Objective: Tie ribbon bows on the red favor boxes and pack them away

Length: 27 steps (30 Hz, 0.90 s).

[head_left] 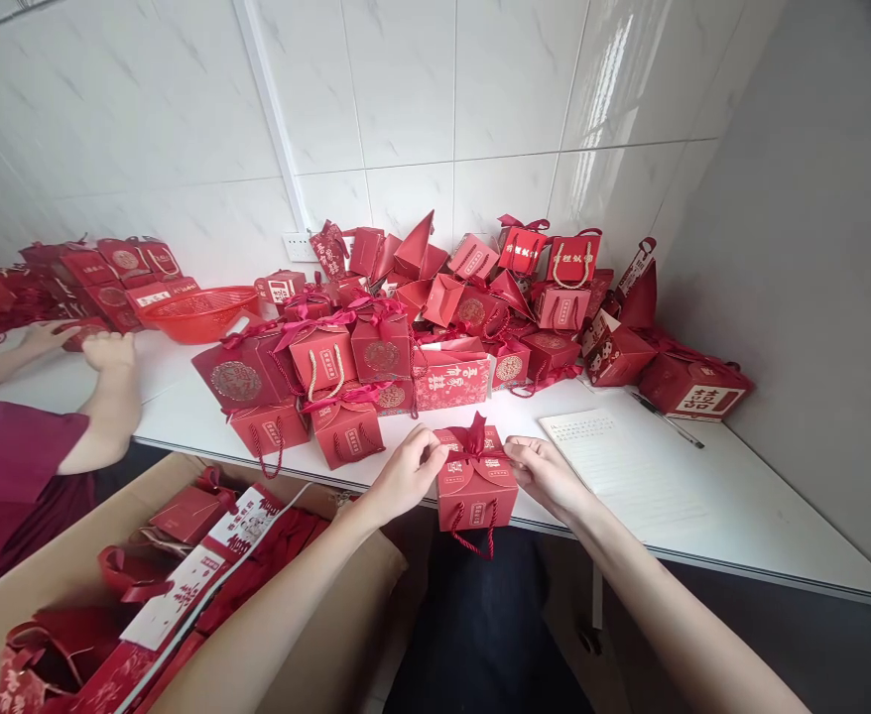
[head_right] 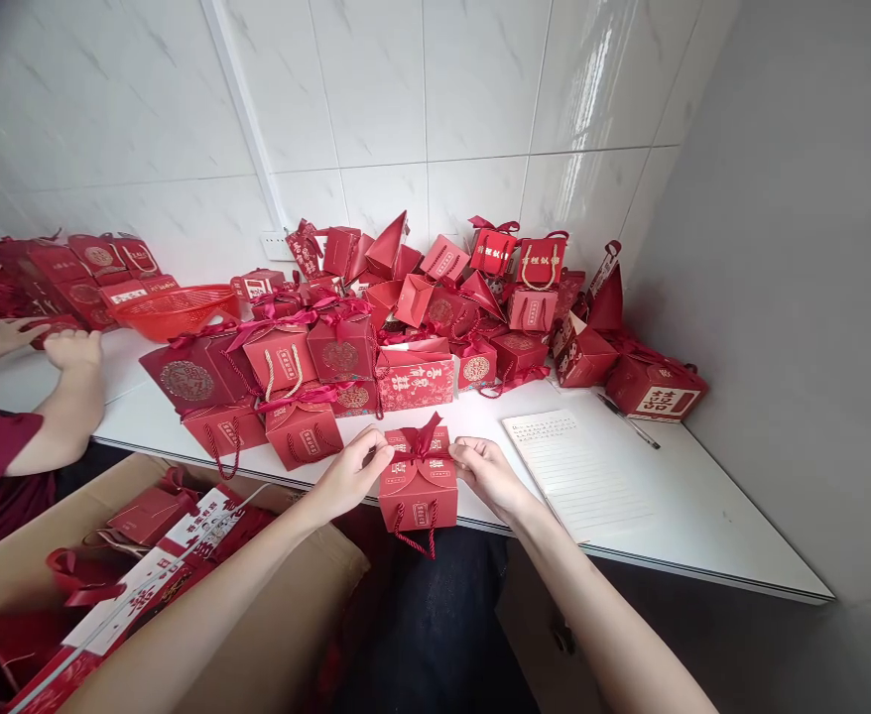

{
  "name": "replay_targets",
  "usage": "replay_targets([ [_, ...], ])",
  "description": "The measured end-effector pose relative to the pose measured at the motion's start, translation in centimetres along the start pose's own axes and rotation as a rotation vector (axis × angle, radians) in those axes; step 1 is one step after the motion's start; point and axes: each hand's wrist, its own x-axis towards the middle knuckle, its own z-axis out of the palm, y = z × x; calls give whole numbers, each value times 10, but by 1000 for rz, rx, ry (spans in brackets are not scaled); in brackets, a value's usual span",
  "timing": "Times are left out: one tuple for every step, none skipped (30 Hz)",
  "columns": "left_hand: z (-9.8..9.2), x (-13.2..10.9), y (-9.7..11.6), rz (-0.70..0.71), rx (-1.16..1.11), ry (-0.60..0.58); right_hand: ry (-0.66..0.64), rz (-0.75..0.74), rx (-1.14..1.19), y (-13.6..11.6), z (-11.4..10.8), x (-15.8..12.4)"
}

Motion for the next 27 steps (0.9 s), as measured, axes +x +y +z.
replay_targets([
  [-1, 1, 0, -14, -19, -1, -8, -2, -7, 0, 0, -1],
  [-2, 1, -1, -36, -41, -4, -17, -6, -15, -1, -1, -1],
  [-2, 1, -2, -62, -67, -9, -26, -12, -22, -1, -2, -2],
  [-3, 1, -2, -87, -100, -18, -35, -21, -27, -1, -3, -3],
  [-4, -1, -3, -108, -140, -26, -41, -34, -25, -1, -5, -4],
  [-4, -3, -3, -125, -186, -31, -37, -56, -16, 0, -6, -5],
  [-4, -5, -3, -138, -235, -32, -19, -83, -4, 0, -8, -6],
  [-3, -8, -3, -149, -284, -31, 14, -112, 3, 1, -9, -8],
  [-2, -11, -2, -158, -322, -30, 59, -135, -2, 1, -10, -9],
  [-1, -14, -1, -167, -341, -29, 109, -148, -19, 1, -10, -11],
  [0, -16, 1, -173, -337, -29, 153, -148, -49, 1, -10, -13],
  [0, -18, 2, -177, -320, -33, 184, -136, -91, 1, -9, -15],
  [0, -18, 3, -179, -301, -43, 201, -121, -140, 1, -7, -18],
  [0, -18, 4, -181, -292, -57, 211, -111, -193, 1, -5, -21],
  [-1, -16, 3, -184, -305, -78, 220, -107, -245, 1, -3, -24],
  [-3, -13, 1, -189, -343, -102, 235, -112, -292, 2, -1, -29],
  [-5, -9, -2, -194, -396, -126, 257, -123, -329, 3, 2, -34],
  [-7, -5, -6, -197, -447, -137, 282, -136, -351, 4, 4, -39],
  [-9, 0, -10, -205, -478, -121, 295, -146, -359, 5, 7, -45],
  [-11, 6, -15, -225, -478, -60, 284, -152, -356, 6, 10, -52],
  [-12, 11, -19, -257, -446, 40, 238, -149, -341, 6, 13, -59],
  [-12, 15, -23, -296, -388, 160, 155, -134, -321, 6, 16, -65],
  [-13, 19, -25, -336, -322, 275, 51, -109, -298, 5, 18, -70],
  [-13, 21, -25, -369, -267, 368, -45, -79, -277, 4, 20, -74],
  [-13, 22, -23, -383, -229, 419, -108, -55, -262, 3, 21, -77],
  [-12, 21, -20, -373, -207, 417, -120, -43, -259, 3, 22, -77],
  [-12, 19, -15, -347, -189, 374, -83, -48, -271, 2, 21, -76],
])
